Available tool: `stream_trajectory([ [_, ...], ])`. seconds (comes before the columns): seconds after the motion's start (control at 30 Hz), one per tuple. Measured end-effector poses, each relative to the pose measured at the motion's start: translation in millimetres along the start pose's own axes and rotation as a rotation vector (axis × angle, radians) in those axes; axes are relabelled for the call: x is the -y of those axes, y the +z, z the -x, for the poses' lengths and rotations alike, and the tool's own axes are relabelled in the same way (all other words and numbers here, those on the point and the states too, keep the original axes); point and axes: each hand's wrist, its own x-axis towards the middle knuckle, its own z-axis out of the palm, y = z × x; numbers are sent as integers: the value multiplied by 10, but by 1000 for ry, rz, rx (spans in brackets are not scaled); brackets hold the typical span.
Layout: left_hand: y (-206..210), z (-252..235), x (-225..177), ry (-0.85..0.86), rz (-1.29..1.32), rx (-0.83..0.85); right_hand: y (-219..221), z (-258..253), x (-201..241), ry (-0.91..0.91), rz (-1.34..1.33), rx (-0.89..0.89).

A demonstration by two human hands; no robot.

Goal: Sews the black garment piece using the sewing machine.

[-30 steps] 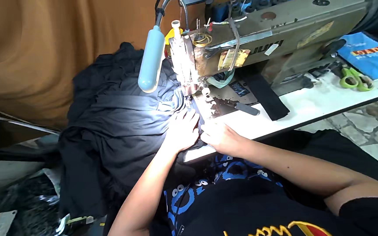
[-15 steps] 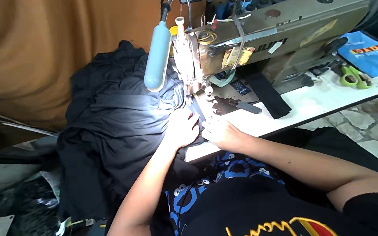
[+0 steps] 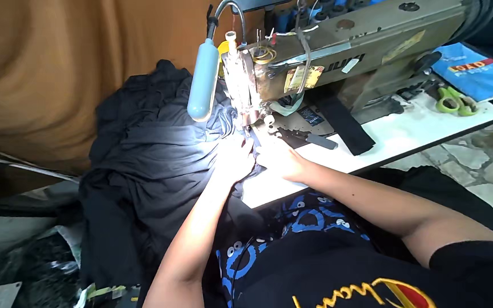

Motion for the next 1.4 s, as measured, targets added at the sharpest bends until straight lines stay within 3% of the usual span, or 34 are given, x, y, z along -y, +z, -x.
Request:
stream_trajectory([
  [0.2, 42, 296, -397, -38, 135, -68, 86, 68, -64, -26, -26, -63],
  [0.7, 178, 259, -222, -7, 75, -168, 212, -23, -208, -59, -84, -262],
  [0.9, 189, 128, -156, -54, 73, -162, 135, -155, -239, 59, -60, -108],
  [1.17, 179, 14, -84, -103, 67, -132, 168, -250, -318, 102, -108, -146],
  [1.3, 143, 12, -98, -123, 79, -95, -13, -19, -291, 183, -233, -68],
  [1.4, 135, 9, -101, -122, 84, -61, -373, 495, -431, 211, -258, -233],
])
